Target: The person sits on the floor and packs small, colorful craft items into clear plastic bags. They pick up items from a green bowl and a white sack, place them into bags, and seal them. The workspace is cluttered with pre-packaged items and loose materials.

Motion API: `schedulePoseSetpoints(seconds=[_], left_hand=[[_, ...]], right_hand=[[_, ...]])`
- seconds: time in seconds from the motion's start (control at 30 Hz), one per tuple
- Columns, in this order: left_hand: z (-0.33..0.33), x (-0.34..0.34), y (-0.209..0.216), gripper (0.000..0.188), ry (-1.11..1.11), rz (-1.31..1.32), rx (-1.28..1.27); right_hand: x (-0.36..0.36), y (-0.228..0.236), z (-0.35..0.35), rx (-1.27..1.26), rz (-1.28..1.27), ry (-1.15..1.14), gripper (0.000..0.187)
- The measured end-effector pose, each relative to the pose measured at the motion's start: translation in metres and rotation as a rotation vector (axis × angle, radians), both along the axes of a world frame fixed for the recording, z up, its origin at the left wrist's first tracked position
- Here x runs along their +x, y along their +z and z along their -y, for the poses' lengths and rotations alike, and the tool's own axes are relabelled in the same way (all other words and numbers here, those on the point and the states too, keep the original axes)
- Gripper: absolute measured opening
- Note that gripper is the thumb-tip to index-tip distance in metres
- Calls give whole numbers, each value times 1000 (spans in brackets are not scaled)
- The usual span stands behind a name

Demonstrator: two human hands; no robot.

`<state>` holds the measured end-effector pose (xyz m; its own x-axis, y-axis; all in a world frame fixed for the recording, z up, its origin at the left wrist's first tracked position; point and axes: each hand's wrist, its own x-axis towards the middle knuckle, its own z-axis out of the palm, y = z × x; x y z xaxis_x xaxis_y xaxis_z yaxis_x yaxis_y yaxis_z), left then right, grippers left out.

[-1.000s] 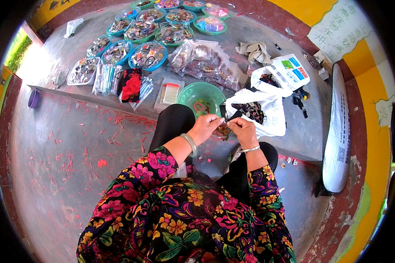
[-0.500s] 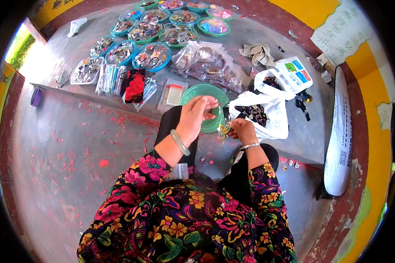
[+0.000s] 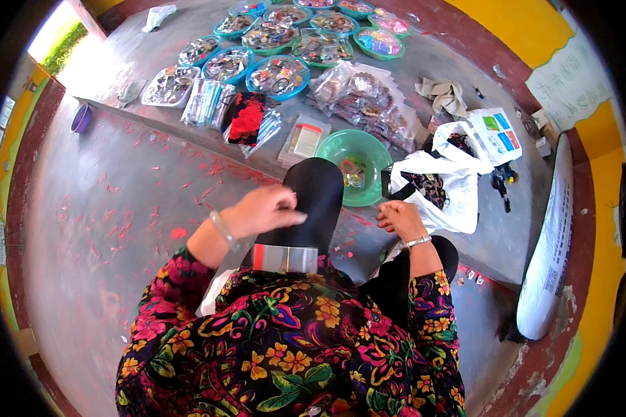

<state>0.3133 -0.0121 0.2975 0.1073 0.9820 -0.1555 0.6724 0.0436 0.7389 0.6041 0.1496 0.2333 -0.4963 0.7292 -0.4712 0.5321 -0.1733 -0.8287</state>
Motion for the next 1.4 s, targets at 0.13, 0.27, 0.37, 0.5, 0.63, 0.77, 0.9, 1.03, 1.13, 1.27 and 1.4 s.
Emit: schedulePoseSetpoints(seconds=[0.13, 0.27, 0.37, 0.5, 0.63, 0.77, 0.9, 1.03, 1.13, 1.27, 1.4], left_hand=[[67, -11, -25, 38, 62, 10, -5], [91, 3, -19, 39, 95, 0, -64], [95, 11, -19, 33, 148, 174, -343], [87, 7, -12, 15, 251, 458, -366], [57, 2, -3, 12, 300, 602, -108], [-13, 18, -5, 10, 381, 797, 25], [-89, 52, -48, 17, 620, 1044, 167], [-144, 83, -114, 21, 817, 1064, -7], [-164, 107, -134, 20, 1015, 1141, -39], [-151, 110, -155, 29, 1084, 564, 29], [-161, 101, -206, 28, 967, 645, 120]], right_hand=[[10, -4, 2, 119, 87, 57, 24], [9, -5, 3, 120, 58, 33, 23], [7, -5, 4, 130, 81, 34, 23], [15, 2, 10, 109, -4, -10, 21], [41, 14, 23, 212, 3, -8, 22], [85, 37, 45, 989, 387, 41, 18], [118, 58, 65, 1198, 582, -81, 10], [130, 54, 78, 1198, 493, -260, 10], [129, 54, 78, 1174, 513, -306, 9], [129, 61, 80, 1122, 570, -284, 9], [136, 56, 80, 1187, 513, -293, 10]])
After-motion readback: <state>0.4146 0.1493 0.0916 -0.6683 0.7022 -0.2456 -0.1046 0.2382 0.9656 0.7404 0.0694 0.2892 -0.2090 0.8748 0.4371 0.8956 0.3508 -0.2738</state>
